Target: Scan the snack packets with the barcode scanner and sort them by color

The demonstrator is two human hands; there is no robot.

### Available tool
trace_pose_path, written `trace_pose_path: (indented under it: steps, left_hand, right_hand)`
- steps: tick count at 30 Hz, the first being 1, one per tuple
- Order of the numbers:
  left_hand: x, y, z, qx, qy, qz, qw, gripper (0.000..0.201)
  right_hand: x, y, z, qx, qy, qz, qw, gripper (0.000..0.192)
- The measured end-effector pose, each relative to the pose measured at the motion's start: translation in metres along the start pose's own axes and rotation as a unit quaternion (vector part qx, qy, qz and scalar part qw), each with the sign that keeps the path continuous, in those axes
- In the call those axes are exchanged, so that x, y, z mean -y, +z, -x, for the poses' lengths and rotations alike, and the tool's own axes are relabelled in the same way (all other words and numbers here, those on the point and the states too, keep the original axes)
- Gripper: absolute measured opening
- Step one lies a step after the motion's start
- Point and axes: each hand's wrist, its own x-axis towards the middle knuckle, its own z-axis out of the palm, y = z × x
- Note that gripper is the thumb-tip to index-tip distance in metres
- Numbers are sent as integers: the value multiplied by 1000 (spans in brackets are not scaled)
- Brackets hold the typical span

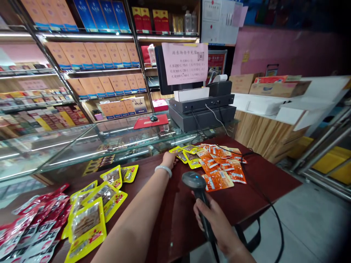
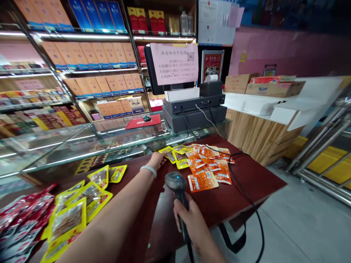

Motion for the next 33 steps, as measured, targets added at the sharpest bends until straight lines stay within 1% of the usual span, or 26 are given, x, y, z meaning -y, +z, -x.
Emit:
trace_pose_path:
  steps: [2, 4, 6, 7, 9, 11, 13, 16, 18, 20, 22, 23, 25, 27, 28, 30, 33]
  left_hand:
    - [-1, -3, 5, 8, 0, -4, 1000, 31]
    - [-2, -11, 17, 10, 12, 2, 1000, 25]
    - [-1, -26, 33, 4, 34, 12, 999, 21]
    - [0, -38, 42, -2, 45, 17, 999, 20]
    - [5, -67, 62, -15, 75, 39, 996, 19]
    - [12, -101, 82, -28, 104, 76, 991, 21]
    - [19, -138, 102, -48, 121, 110, 985, 27]
    - [26, -187, 127, -92, 125, 127, 980, 35]
    - [28, -214, 141, -128, 136, 136, 973, 36]
    - [30, -235, 151, -167, 144, 142, 965, 36]
    - [32, -253, 159, -201, 143, 140, 959, 35]
    - [33, -261, 163, -209, 136, 135, 959, 34]
    - [36, -276, 167, -214, 115, 128, 962, 30]
    - [39, -289, 169, -216, 96, 145, 961, 25]
    - [40, -295, 169, -222, 95, 166, 956, 24]
    - [41, -305, 167, -249, 108, 219, 937, 23]
    - [41, -313, 163, -288, 140, 271, 908, 35]
  right_hand:
    - [-1, -1, 0, 0, -6, -13, 1000, 59]
    - [-2, -1, 1, -1, -11, -18, 1000, 58]
    - [-2, 0, 2, -6, -15, -10, 1000, 57]
    - [-2, 1, 3, -7, -17, -2, 1000, 57]
    - [-3, 8, 5, -1, -20, 14, 1000, 54]
    - [-5, 19, 7, 25, -19, 28, 999, 50]
    - [-8, 36, 11, 67, -18, 40, 997, 48]
    - [-18, 65, 17, 142, -11, 78, 987, 46]
    - [-27, 86, 21, 185, -5, 104, 977, 45]
    - [-38, 103, 24, 216, 1, 116, 969, 46]
    - [-49, 118, 26, 234, 10, 117, 965, 46]
    - [-54, 124, 26, 239, 13, 118, 964, 46]
    - [-62, 132, 26, 245, 12, 125, 961, 44]
    - [-68, 137, 25, 249, 11, 133, 959, 42]
    - [-69, 138, 24, 250, 13, 135, 959, 42]
    - [-70, 139, 23, 250, 20, 134, 959, 43]
    - [-67, 139, 23, 236, 26, 132, 962, 47]
